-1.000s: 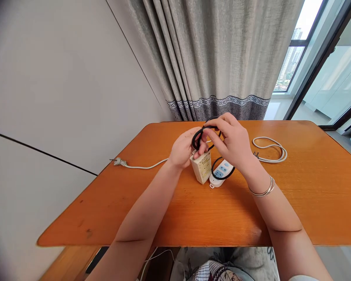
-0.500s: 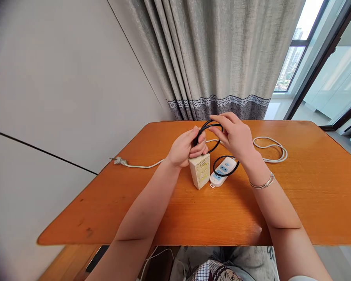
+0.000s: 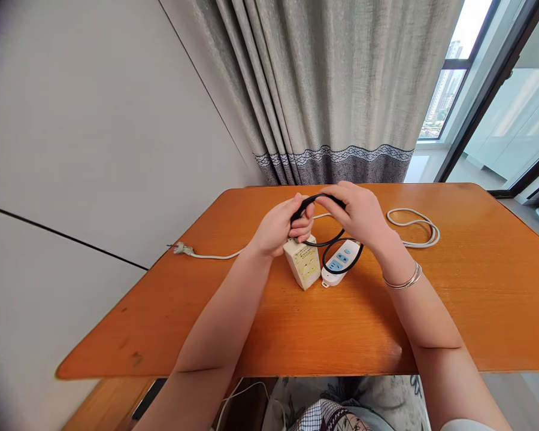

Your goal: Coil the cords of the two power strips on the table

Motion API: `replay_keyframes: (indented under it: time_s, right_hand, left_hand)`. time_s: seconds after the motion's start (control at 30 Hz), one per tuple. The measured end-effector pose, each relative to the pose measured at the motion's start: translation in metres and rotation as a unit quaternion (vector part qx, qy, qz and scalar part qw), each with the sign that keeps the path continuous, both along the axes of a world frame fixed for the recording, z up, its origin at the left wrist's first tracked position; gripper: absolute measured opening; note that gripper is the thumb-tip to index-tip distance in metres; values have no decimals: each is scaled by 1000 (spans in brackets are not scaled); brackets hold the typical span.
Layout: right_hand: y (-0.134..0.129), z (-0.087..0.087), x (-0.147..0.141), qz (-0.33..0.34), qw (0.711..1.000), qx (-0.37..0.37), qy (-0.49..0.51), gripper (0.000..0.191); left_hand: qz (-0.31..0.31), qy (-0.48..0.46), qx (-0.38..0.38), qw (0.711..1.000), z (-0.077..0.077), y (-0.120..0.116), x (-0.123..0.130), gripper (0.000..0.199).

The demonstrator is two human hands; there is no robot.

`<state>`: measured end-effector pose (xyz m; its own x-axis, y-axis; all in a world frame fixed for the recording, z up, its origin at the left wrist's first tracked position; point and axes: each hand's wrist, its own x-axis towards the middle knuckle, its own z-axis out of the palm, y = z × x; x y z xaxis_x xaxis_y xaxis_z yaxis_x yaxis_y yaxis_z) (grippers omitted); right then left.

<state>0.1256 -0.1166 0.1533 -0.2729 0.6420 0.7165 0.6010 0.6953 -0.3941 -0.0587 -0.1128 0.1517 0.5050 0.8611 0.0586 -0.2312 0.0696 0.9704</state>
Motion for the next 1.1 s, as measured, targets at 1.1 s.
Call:
replay_keyframes:
  time_s: [1.1]
  right_hand:
    - [9, -12, -11, 74, 935, -331, 105, 44]
  left_hand:
    - [124, -242, -119, 955, 27, -6, -6, 46]
